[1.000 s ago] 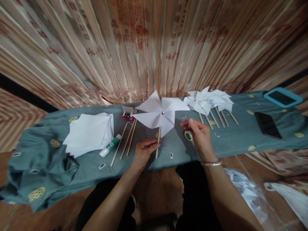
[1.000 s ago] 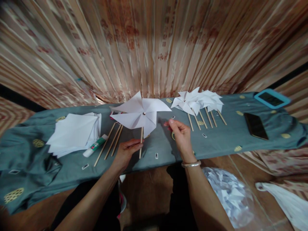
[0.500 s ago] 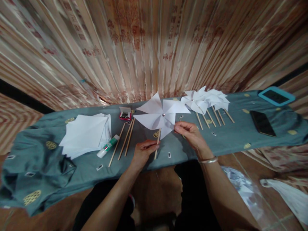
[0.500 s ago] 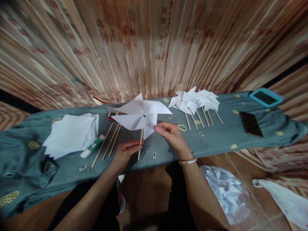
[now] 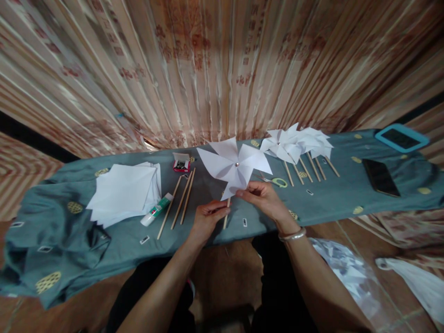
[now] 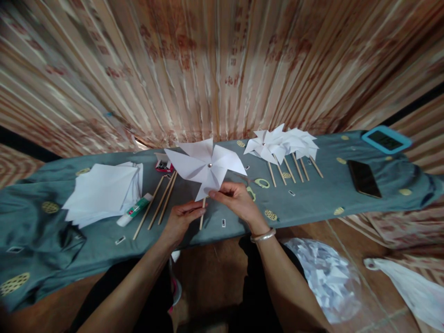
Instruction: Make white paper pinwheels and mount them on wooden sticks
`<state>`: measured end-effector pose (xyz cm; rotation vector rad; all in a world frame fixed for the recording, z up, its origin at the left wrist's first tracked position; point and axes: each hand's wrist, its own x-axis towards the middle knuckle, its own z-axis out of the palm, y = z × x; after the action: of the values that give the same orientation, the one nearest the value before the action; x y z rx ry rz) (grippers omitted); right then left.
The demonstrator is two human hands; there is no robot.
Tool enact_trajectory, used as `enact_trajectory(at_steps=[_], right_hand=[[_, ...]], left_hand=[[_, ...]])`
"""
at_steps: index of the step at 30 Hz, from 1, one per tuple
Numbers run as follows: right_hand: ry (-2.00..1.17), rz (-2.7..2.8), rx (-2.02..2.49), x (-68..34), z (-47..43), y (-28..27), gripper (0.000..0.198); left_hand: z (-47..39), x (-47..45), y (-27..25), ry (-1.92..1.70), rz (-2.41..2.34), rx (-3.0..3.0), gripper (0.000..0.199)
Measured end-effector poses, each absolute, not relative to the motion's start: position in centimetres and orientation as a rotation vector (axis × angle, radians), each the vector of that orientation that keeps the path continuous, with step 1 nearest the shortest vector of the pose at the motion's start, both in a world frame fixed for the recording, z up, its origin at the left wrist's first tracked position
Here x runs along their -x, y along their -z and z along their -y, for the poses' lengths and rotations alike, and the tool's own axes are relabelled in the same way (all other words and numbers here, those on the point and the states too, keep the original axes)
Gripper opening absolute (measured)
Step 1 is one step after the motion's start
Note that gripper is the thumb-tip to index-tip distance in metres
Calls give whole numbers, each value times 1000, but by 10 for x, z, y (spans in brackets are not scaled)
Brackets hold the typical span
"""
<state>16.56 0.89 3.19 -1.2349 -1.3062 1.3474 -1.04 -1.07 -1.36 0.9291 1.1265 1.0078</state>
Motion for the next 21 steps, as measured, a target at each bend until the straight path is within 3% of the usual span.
enact_trajectory(at_steps=[6, 12, 21], right_hand=[[-1211, 1422, 1326, -200, -4, -36, 42], [-743, 1011, 1350, -222, -11, -33, 30], [-827, 1011, 1325, -211, -15, -26, 25]], left_hand=[[10, 13, 16, -1018, -1132, -922, 24], [12, 12, 17, -1014, -1125, -938, 23], [10, 12, 16, -1008, -1146, -954, 22]])
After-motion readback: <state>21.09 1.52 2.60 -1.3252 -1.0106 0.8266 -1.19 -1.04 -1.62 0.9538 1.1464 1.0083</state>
